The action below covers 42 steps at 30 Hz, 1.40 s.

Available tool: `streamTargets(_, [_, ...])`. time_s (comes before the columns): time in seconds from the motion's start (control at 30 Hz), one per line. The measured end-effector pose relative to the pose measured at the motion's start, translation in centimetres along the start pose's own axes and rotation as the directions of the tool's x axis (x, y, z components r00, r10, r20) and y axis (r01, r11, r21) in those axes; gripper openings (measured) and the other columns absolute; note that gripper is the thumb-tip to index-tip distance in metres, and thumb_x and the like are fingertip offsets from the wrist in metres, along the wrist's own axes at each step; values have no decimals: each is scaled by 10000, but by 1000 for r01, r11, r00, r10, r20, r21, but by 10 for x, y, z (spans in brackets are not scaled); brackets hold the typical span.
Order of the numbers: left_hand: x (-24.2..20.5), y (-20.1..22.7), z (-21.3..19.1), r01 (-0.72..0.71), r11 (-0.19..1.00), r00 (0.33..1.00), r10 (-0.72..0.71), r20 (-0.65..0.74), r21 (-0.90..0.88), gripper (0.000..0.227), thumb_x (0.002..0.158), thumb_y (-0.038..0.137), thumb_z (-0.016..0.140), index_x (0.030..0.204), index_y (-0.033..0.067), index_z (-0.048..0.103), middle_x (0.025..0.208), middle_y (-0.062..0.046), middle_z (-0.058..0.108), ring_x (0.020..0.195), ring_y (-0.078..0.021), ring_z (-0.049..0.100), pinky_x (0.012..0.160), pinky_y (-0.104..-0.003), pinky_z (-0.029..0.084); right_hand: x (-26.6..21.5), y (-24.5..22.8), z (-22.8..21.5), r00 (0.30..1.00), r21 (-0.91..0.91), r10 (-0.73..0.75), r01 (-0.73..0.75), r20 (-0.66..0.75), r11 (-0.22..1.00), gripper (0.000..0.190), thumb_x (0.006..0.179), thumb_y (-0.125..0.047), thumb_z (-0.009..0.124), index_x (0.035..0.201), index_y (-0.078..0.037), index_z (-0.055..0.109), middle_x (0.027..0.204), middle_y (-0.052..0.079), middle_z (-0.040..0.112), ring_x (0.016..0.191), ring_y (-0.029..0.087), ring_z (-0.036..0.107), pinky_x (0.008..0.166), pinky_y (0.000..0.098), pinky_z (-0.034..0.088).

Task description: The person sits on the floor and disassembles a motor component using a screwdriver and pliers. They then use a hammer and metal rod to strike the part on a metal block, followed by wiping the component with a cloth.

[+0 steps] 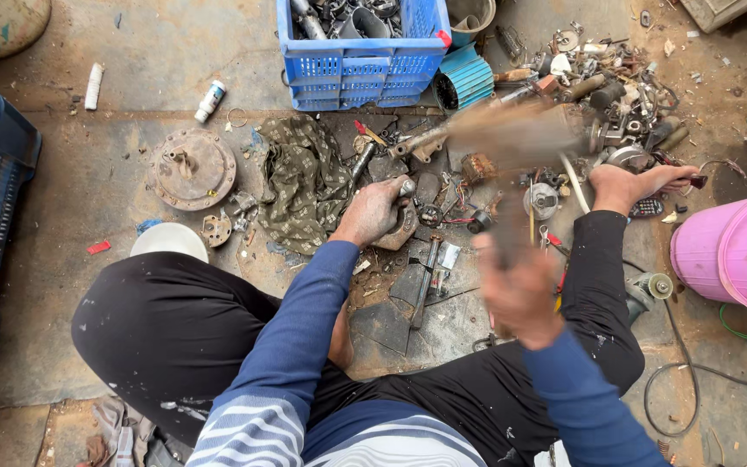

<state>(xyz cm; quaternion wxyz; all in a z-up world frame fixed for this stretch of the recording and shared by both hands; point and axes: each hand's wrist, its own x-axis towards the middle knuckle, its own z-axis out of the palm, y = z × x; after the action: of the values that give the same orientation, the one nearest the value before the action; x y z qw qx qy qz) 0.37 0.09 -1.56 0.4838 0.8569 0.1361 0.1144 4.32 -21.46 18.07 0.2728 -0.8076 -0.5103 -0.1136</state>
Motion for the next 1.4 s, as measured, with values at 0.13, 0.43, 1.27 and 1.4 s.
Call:
streamTargets(0.13, [-3,-11,1,5,1000,1000,-6,-13,-22,145,960,60,596,1101,72,632,1010,-183,740,918,-359,715,851,-477,562,-21,13,13,847,8,308,-345,434,938,794,918,-170,650,1637,-161,312,698,158,684,558,237,669,592,423,562])
streamTargets(0.43, [2,-7,-6,-80,995,994,76,-74,-55,131,908,26,615,1038,35,598,963,-228,708,941,-426,685,818,-484,544,-22,11,-18,886,162,369,-423,283,892,675,1014,-256,609,1611,-68,356,635,127,628,538,188,629,546,375,509])
streamTargets(1.27, [3,3,-2,-32,996,999,30,25,81,174,954,70,584,1127,57,600,995,-199,733,942,-388,716,868,-493,552,-10,-8,-4,864,227,304,-415,401,881,645,1004,-207,610,1604,-156,381,669,110,672,507,176,615,504,361,508])
streamTargets(1.4, [-3,-2,4,-82,994,995,86,-50,77,360,860,46,635,1219,63,615,1038,-241,714,979,-443,679,832,-510,545,-11,-7,-56,979,318,201,-202,36,926,574,1118,-170,534,1658,-152,341,831,54,701,615,119,646,571,290,577])
